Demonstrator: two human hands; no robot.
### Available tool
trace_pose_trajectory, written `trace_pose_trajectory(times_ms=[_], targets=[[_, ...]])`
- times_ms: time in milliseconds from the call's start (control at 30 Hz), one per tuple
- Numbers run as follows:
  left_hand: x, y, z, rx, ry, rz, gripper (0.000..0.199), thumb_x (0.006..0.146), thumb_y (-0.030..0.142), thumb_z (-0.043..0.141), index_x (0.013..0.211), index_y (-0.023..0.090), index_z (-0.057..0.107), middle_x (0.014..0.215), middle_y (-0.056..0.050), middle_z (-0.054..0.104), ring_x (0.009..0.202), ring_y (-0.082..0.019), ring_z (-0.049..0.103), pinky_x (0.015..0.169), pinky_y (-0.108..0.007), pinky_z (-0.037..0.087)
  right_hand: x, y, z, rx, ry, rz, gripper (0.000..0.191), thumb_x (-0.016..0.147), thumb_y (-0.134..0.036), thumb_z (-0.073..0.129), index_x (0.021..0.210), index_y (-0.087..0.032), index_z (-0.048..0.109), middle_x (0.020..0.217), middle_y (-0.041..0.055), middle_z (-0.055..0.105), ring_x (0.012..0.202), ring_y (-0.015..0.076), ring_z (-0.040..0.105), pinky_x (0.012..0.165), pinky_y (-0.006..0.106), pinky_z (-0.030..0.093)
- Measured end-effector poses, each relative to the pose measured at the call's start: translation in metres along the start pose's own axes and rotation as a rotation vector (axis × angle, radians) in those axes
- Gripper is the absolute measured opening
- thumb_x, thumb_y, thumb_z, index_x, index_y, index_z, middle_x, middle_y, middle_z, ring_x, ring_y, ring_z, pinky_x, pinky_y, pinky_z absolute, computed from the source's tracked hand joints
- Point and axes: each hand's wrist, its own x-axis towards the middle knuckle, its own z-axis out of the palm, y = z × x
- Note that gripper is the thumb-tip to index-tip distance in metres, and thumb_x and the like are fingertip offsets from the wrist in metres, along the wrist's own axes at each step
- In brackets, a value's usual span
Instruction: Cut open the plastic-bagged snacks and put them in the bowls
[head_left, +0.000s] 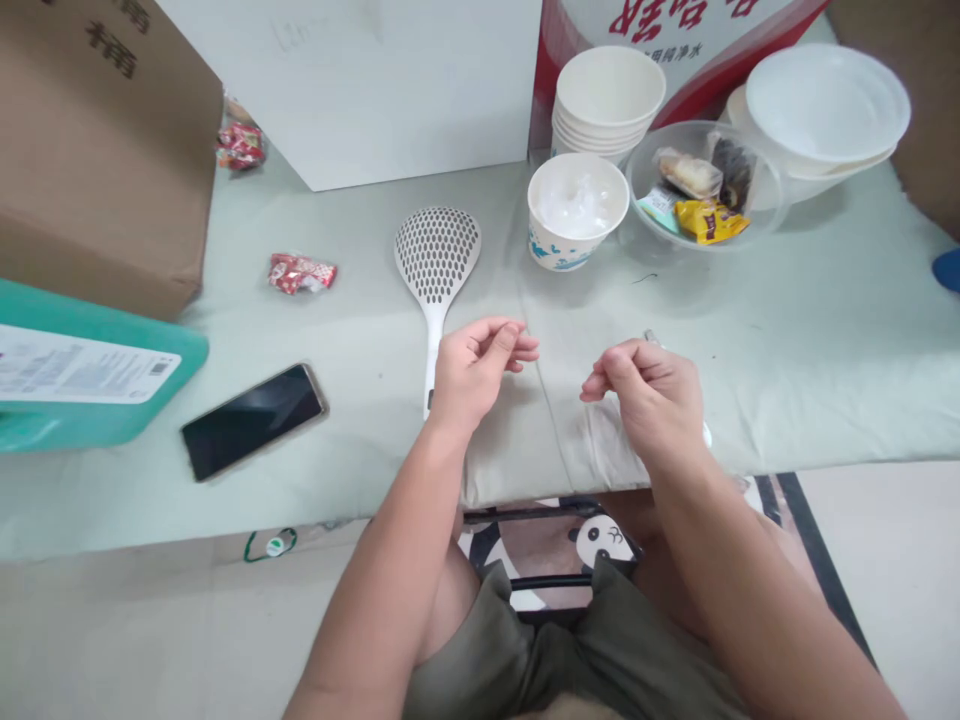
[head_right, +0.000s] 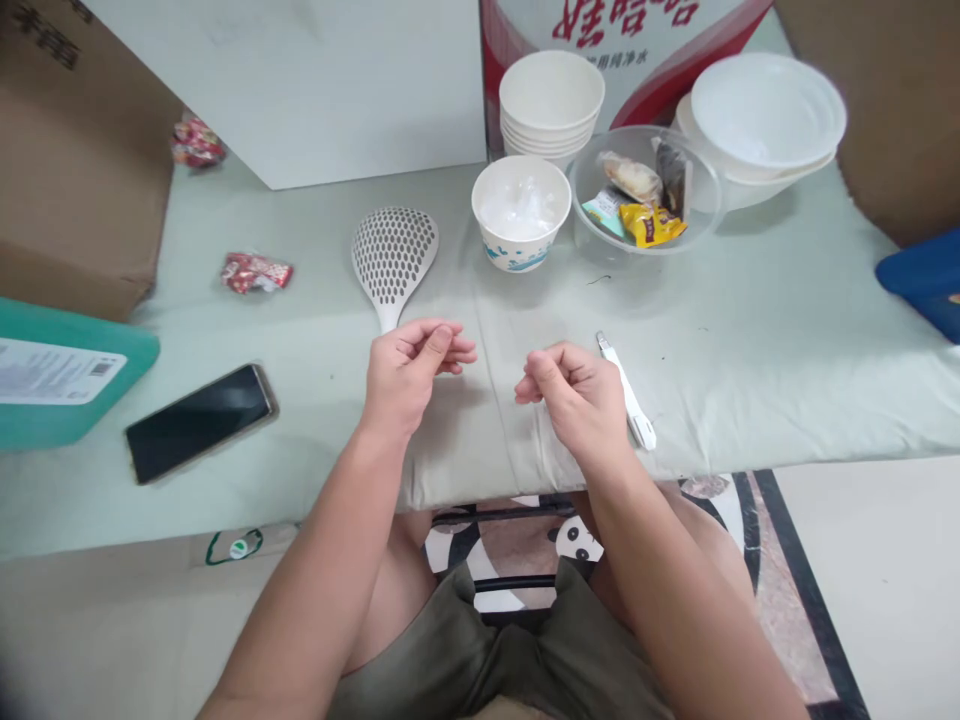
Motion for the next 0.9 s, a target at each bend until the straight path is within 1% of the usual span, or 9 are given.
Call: trace_pose_trajectory(times_ms=[67, 133, 233, 333, 433, 533, 633, 700, 900], targets=[[0.0, 0.001, -0.004, -0.074, 0.034, 0.035, 0.035, 0.079, 0.041, 0.083, 0.104, 0.02, 0.069, 0.1, -0.005, 0.082, 0.086, -0.015, 0.08, 0.072, -0.024, 0.061, -0.004, -0.001, 0.001, 0.003, -0.052, 0.003, 0.042, 0.085, -0.062, 0.076, 0.074, -0.022, 0.067, 0.065, 0.0028, 0.074, 0.056, 0.0165, 0.07, 0.059, 0.032, 0.061], [0.0, 0.001, -0.009, -0.096, 0.083, 0.064, 0.041, 0.071, 0.042, 0.09, 0.098, 0.02, 0.067, 0.091, -0.003, 0.081, 0.08, -0.015, 0.079, 0.069, -0.023, 0.06, -0.008, 0.0, 0.002, 0.018, -0.056, -0.005, 0.039, 0.079, -0.059, 0.082, 0.08, -0.023, 0.069, 0.07, 0.0029, 0.076, 0.061, 0.0174, 0.073, 0.06, 0.031, 0.061], [-0.001, 0.004, -0.018, -0.116, 0.176, 0.043, 0.034, 0.083, 0.051, 0.08, 0.086, 0.02, 0.065, 0.073, -0.001, 0.076, 0.066, -0.014, 0.076, 0.06, -0.023, 0.057, -0.014, 0.003, 0.004, -0.075, -0.047, -0.045, 0.038, 0.08, -0.054, 0.083, 0.068, -0.023, 0.065, 0.06, 0.0006, 0.071, 0.054, 0.0143, 0.066, 0.053, 0.027, 0.054], [-0.002, 0.006, -0.03, -0.199, 0.269, 0.054, 0.018, 0.086, 0.033, 0.077, 0.093, 0.021, 0.066, 0.091, -0.001, 0.08, 0.078, -0.012, 0.078, 0.068, -0.022, 0.059, -0.021, 0.009, 0.01, -0.181, -0.113, -0.074, 0.052, 0.094, -0.059, 0.065, 0.058, -0.022, 0.06, 0.054, 0.0022, 0.065, 0.05, 0.0125, 0.06, 0.052, 0.026, 0.051], [-0.001, 0.008, -0.044, -0.252, 0.381, 0.061, 0.017, 0.085, 0.029, 0.077, 0.091, 0.021, 0.063, 0.088, -0.001, 0.078, 0.076, -0.011, 0.077, 0.066, -0.02, 0.058, -0.027, 0.016, 0.022, -0.164, -0.19, -0.036, 0.038, 0.098, -0.053, 0.059, 0.078, -0.021, 0.067, 0.075, 0.0049, 0.076, 0.062, 0.0153, 0.07, 0.062, 0.03, 0.058], [0.003, 0.008, -0.062, -0.309, 0.483, 0.037, 0.006, 0.097, 0.026, 0.059, 0.094, 0.021, 0.06, 0.095, -0.004, 0.078, 0.084, -0.012, 0.078, 0.071, -0.02, 0.059, -0.026, 0.015, 0.042, -0.258, -0.253, -0.043, 0.014, 0.093, -0.034, 0.063, 0.099, -0.023, 0.07, 0.091, 0.0046, 0.079, 0.076, 0.0178, 0.076, 0.07, 0.032, 0.059], [0.008, 0.009, -0.083, -0.418, 0.599, -0.036, 0.014, 0.094, 0.013, 0.05, 0.102, 0.021, 0.057, 0.132, -0.007, 0.072, 0.114, -0.012, 0.075, 0.088, -0.019, 0.059, -0.014, 0.003, 0.075, -0.351, -0.315, -0.179, 0.017, 0.086, -0.025, 0.063, 0.102, -0.024, 0.07, 0.084, 0.0024, 0.075, 0.083, 0.0203, 0.076, 0.076, 0.035, 0.059], [0.01, 0.013, -0.096, -0.527, 0.648, -0.126, 0.014, 0.096, 0.017, 0.045, 0.106, 0.022, 0.055, 0.149, -0.007, 0.062, 0.131, -0.013, 0.068, 0.097, -0.019, 0.057, 0.001, -0.007, 0.107, -0.351, -0.357, -0.322, 0.016, 0.084, -0.024, 0.064, 0.099, -0.024, 0.068, 0.094, 0.0039, 0.075, 0.084, 0.0192, 0.074, 0.08, 0.036, 0.059], [0.013, 0.031, -0.117, -0.885, 0.721, -0.24, 0.032, 0.104, 0.028, 0.029, 0.126, 0.021, 0.052, 0.161, -0.009, 0.05, 0.148, -0.015, 0.055, 0.115, -0.024, 0.05, 0.068, -0.027, 0.226, -0.559, -0.512, -0.617, 0.021, 0.081, -0.016, 0.061, 0.1, -0.023, 0.066, 0.103, 0.0073, 0.073, 0.1, 0.0238, 0.07, 0.088, 0.039, 0.058]])
